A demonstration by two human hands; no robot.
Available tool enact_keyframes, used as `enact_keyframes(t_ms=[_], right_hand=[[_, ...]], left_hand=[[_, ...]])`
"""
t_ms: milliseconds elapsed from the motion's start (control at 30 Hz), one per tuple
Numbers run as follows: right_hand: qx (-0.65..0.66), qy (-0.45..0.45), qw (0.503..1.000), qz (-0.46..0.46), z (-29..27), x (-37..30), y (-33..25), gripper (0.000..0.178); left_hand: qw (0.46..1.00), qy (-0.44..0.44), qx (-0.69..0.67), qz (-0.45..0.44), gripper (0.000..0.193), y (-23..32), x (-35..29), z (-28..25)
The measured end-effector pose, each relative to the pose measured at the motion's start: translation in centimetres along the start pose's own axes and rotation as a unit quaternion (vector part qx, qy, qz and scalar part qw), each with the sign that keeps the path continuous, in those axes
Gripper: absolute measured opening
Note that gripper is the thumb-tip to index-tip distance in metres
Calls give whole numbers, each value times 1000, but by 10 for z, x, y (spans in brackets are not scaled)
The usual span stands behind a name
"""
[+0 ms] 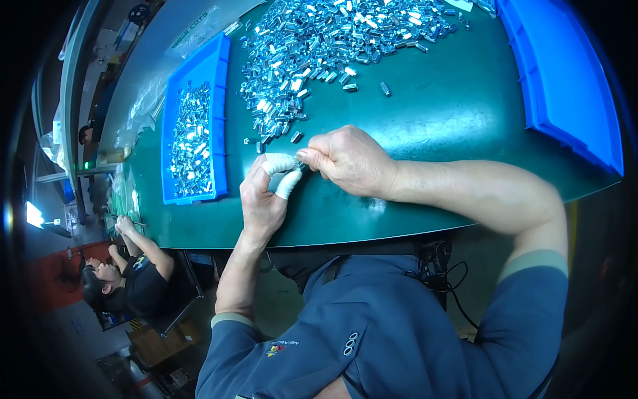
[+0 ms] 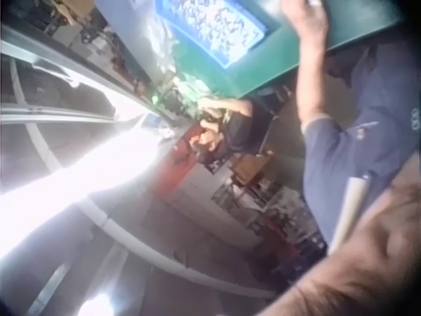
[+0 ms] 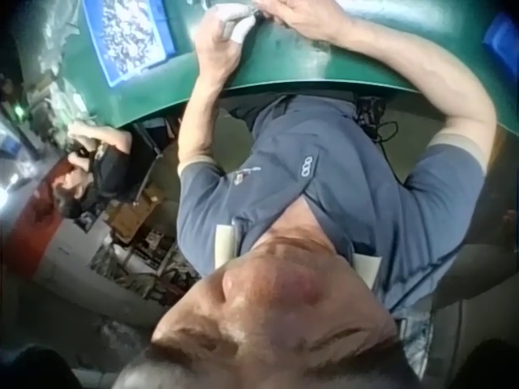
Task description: The person sorts small metal parts by hand at a worktable, placing them into blue plastic trays.
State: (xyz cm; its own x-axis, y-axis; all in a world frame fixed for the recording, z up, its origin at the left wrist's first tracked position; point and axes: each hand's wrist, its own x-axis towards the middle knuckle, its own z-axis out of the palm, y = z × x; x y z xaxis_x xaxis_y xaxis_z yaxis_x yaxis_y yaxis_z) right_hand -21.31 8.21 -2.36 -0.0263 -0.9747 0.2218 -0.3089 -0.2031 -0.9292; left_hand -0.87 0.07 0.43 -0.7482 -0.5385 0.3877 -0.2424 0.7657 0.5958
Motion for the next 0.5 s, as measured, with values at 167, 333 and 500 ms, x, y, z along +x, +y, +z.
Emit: enact_keyframes(t_ms=[167, 333, 500], right_hand=[[-22, -7, 1000, -10, 3, 0, 4, 33], [8, 5, 999, -44, 7, -1, 3, 35], [97, 30, 991, 83, -10, 0, -4, 36]], left_hand=[[1000, 4, 10, -5, 16, -2, -2, 0], [998, -14, 62, 18, 17, 0, -3, -20], [984, 30, 177, -4, 15, -29, -4, -60]])
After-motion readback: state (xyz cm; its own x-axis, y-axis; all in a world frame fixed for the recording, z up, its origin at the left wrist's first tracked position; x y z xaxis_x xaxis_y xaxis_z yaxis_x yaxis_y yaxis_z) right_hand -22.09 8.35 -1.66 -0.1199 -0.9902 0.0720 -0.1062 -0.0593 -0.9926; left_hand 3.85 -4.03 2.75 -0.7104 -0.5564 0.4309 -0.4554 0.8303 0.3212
